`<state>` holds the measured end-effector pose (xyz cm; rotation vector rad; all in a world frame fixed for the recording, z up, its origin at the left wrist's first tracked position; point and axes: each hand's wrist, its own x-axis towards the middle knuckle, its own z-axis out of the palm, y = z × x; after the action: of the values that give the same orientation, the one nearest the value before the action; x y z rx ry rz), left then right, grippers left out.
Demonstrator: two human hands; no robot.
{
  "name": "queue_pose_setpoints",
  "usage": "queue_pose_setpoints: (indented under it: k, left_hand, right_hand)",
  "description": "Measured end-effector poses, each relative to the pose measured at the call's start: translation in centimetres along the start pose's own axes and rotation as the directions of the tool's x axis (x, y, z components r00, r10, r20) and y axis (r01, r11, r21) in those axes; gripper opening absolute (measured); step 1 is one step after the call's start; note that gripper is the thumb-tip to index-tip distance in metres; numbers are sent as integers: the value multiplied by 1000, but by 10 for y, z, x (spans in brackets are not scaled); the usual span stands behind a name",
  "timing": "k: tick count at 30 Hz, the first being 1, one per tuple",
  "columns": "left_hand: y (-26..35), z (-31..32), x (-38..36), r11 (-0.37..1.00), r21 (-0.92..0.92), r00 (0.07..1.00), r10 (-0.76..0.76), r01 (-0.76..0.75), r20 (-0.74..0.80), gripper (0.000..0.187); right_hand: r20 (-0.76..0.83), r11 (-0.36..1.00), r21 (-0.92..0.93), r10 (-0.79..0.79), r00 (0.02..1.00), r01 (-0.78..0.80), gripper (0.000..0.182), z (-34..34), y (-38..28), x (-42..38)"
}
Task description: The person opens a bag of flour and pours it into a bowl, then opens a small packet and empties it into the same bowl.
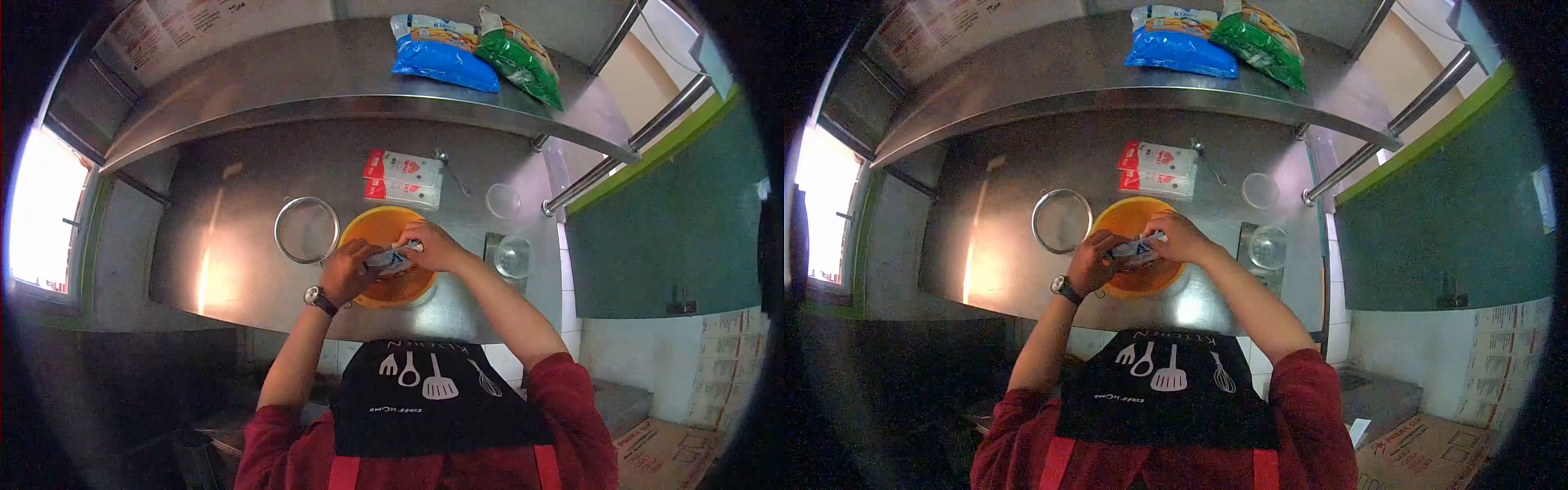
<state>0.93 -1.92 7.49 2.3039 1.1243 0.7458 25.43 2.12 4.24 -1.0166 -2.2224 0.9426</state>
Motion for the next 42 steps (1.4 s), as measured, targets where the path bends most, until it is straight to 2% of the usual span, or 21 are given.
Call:
queue_pose_setpoints:
  k: [3,5,6,8,9,11,12,14,18,20,21,23,24,26,27,30,32,36,38,39,42]
  left_hand:
    - [-9,10,-8,997,-28,989,62,-66,-132,27]
    - [-20,21,-9,987,53,965,161,-153,-205,19]
    - [-22,25,-9,988,46,964,154,-147,-217,19]
    - [-24,34,-9,1000,3,979,18,-18,-201,13]
    - [-21,33,-6,1000,-7,978,12,-14,-207,13]
    - [-16,27,-2,998,-60,983,-38,27,-182,12]
    - [-17,26,-1,997,-68,982,-43,31,-186,12]
    - [-19,23,1,982,-184,989,-74,50,-126,9]
    - [-35,32,4,975,-218,987,-74,41,-145,9]
    - [-37,38,6,967,-205,975,-178,149,-131,9]
    - [-37,40,5,967,-207,975,-180,150,-132,9]
    - [-36,42,6,967,-216,963,-180,135,-202,9]
    - [-35,41,5,967,-217,963,-180,135,-202,9]
    - [-32,40,6,942,-250,952,-265,223,-153,9]
    - [-37,41,7,945,-246,955,-257,215,-152,9]
    - [-51,43,10,940,-304,979,-189,157,-79,7]
    - [-47,38,10,890,-405,966,-253,211,-53,10]
    - [-67,54,10,899,-415,971,-208,142,-117,9]
    - [-63,46,13,874,-470,983,-176,128,-58,8]
    - [-63,46,14,877,-465,984,-168,123,-58,8]
    - [-64,47,13,852,-484,973,-229,200,0,8]
  right_hand:
    - [-90,1000,9,-22,996,23,16,-10,-19,-6]
    - [-80,966,-222,-155,985,133,18,-17,-25,-12]
    - [-67,964,-227,-155,986,136,18,-15,-24,-14]
    - [-92,940,-335,-103,990,67,16,-7,-18,-18]
    - [-82,939,-339,-99,992,65,16,-5,-17,-18]
    - [-64,958,-277,63,996,-79,14,0,-14,-12]
    - [-56,956,-281,67,996,-80,14,4,-9,-11]
    - [-76,983,-141,106,991,-116,11,11,0,-6]
    - [-37,990,-102,98,994,-102,15,20,12,-2]
    - [-242,940,-304,80,967,-154,14,17,-17,-2]
    - [-240,940,-305,80,967,-154,14,16,-30,-3]
    - [-391,855,-518,-249,886,12,18,14,-48,-6]
    - [-390,855,-518,-249,886,12,18,19,-49,-7]
    - [-259,854,-505,-291,921,128,23,31,-48,-9]
    - [-266,852,-509,-293,919,124,23,37,-45,-10]
    - [-263,821,-567,-253,931,63,25,48,-38,-8]
    - [-302,827,-561,-233,924,25,25,53,-39,-7]
    - [-295,773,-630,-142,945,-81,20,49,-60,0]
    - [-222,738,-661,-22,975,-134,18,45,-65,7]
    - [-230,738,-661,-25,973,-137,18,43,-67,10]
    - [-162,724,-670,74,984,-165,16,42,-69,15]
